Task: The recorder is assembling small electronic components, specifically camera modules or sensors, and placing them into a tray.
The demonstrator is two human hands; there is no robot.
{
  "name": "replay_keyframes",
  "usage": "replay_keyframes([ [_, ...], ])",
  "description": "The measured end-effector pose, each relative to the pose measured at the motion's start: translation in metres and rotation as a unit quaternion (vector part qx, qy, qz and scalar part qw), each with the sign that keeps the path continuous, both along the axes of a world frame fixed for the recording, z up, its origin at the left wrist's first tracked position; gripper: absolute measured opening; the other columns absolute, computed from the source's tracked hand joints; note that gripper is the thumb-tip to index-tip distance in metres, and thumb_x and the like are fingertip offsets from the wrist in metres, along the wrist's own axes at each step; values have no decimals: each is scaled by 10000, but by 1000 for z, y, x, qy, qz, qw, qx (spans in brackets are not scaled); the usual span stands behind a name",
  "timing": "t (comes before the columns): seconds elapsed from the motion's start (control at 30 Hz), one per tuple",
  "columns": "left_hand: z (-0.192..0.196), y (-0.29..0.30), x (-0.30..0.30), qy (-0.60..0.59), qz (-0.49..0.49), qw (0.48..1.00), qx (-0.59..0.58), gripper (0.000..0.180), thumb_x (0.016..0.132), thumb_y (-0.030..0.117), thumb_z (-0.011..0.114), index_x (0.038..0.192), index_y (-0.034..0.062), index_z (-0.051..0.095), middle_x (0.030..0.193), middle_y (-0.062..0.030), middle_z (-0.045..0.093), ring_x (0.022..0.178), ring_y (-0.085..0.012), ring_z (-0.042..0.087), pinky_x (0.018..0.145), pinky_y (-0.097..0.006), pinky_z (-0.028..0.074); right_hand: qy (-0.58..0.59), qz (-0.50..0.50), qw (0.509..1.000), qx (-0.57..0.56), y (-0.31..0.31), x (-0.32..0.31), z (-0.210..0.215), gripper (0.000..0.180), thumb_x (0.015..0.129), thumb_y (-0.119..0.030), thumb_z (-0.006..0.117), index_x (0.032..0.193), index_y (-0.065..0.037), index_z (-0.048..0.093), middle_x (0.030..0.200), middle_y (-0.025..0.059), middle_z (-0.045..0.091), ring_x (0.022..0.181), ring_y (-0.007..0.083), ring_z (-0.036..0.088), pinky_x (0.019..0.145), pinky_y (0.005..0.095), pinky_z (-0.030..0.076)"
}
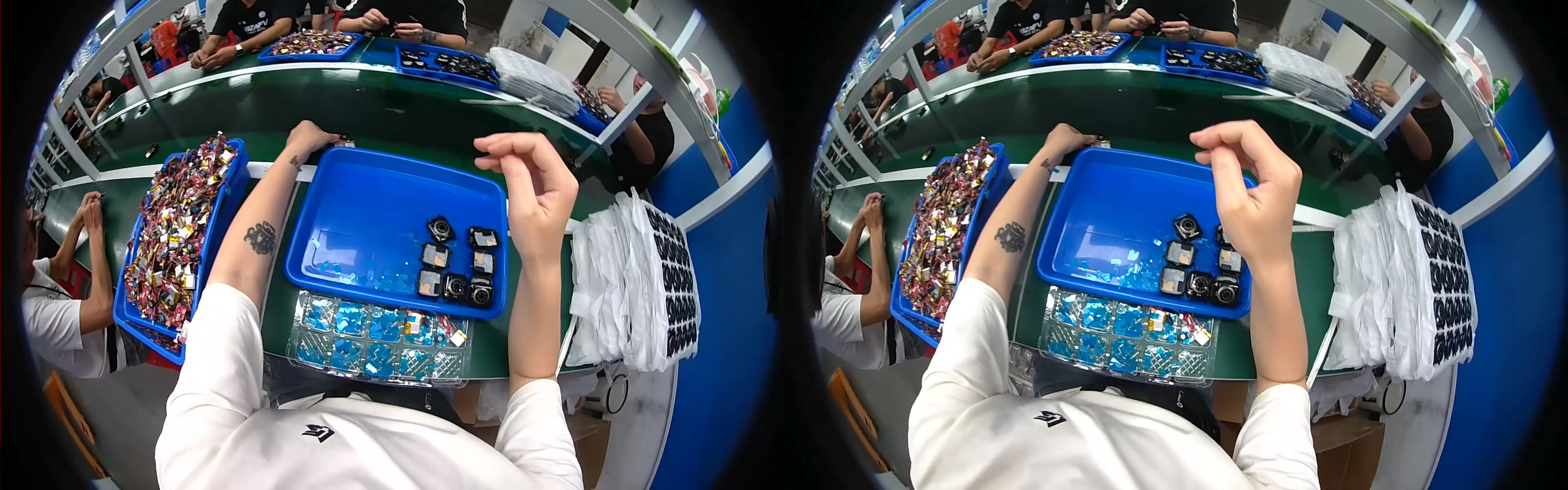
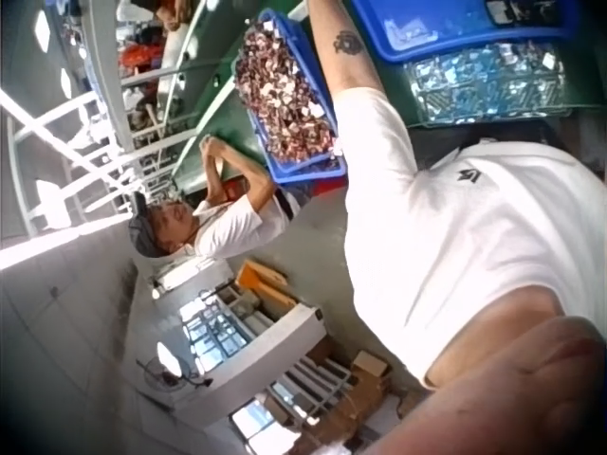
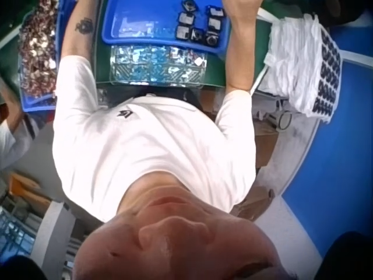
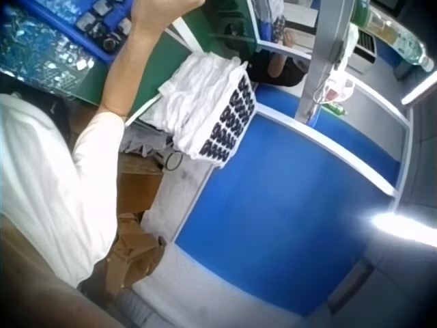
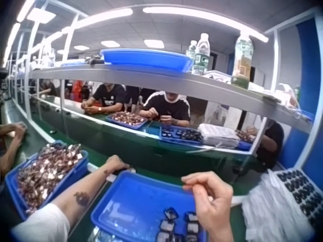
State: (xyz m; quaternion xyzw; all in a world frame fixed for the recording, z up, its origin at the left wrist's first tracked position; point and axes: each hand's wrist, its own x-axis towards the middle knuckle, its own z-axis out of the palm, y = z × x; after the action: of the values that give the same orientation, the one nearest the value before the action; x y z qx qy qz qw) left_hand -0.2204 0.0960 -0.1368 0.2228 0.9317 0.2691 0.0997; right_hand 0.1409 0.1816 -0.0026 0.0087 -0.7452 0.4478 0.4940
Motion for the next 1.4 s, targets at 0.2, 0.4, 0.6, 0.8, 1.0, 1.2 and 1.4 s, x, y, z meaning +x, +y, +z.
replay_keyframes([
  [0.2,37,-3,78,142,-101,967,186,197,806,246,661,891,83,730,792,-81,695,778,-215,675,706,-325,518,5,-14,999,36,8,0,-1,158,835,-13,464,833,16,620,803,86,680,699,138,654,657,248,518],
  [0.4,74,-39,230,122,-572,779,226,94,728,133,734,759,54,694,692,-66,626,634,-220,587,562,-325,456,10,-29,999,45,9,-3,-9,124,846,-113,578,803,-12,635,708,64,678,675,117,656,647,243,515],
  [0.6,34,-68,290,326,-659,676,48,103,695,156,608,660,62,586,491,-43,535,474,-224,595,441,-343,459,-16,-76,994,76,2,-4,-9,143,811,-136,664,754,-9,631,667,53,663,636,105,642,619,230,492],
  [0.8,15,-86,297,367,-620,692,47,115,651,156,597,603,65,545,488,-39,531,483,-191,600,470,-315,458,-69,-71,993,61,-16,-4,2,99,820,-55,634,755,17,612,678,62,652,645,110,639,622,229,481],
  [1.0,28,-92,291,200,-603,746,201,127,726,107,582,783,13,519,773,-117,516,767,-280,581,624,-397,485,-156,8,987,35,-19,2,-3,78,831,-10,601,780,48,597,706,89,651,661,130,641,636,235,485],
  [1.2,67,-88,270,46,-513,789,335,81,888,88,530,884,25,479,799,-143,525,792,-342,568,647,-443,449,-268,191,944,21,-16,9,-1,468,680,-361,775,825,52,608,672,73,616,612,137,613,611,239,495],
  [1.4,96,-67,250,16,-468,782,411,77,832,35,553,866,3,492,726,-164,581,702,-359,591,593,-427,444,-249,163,954,-16,-14,3,1,506,625,-183,856,995,54,604,921,88,633,775,142,627,678,250,513],
])
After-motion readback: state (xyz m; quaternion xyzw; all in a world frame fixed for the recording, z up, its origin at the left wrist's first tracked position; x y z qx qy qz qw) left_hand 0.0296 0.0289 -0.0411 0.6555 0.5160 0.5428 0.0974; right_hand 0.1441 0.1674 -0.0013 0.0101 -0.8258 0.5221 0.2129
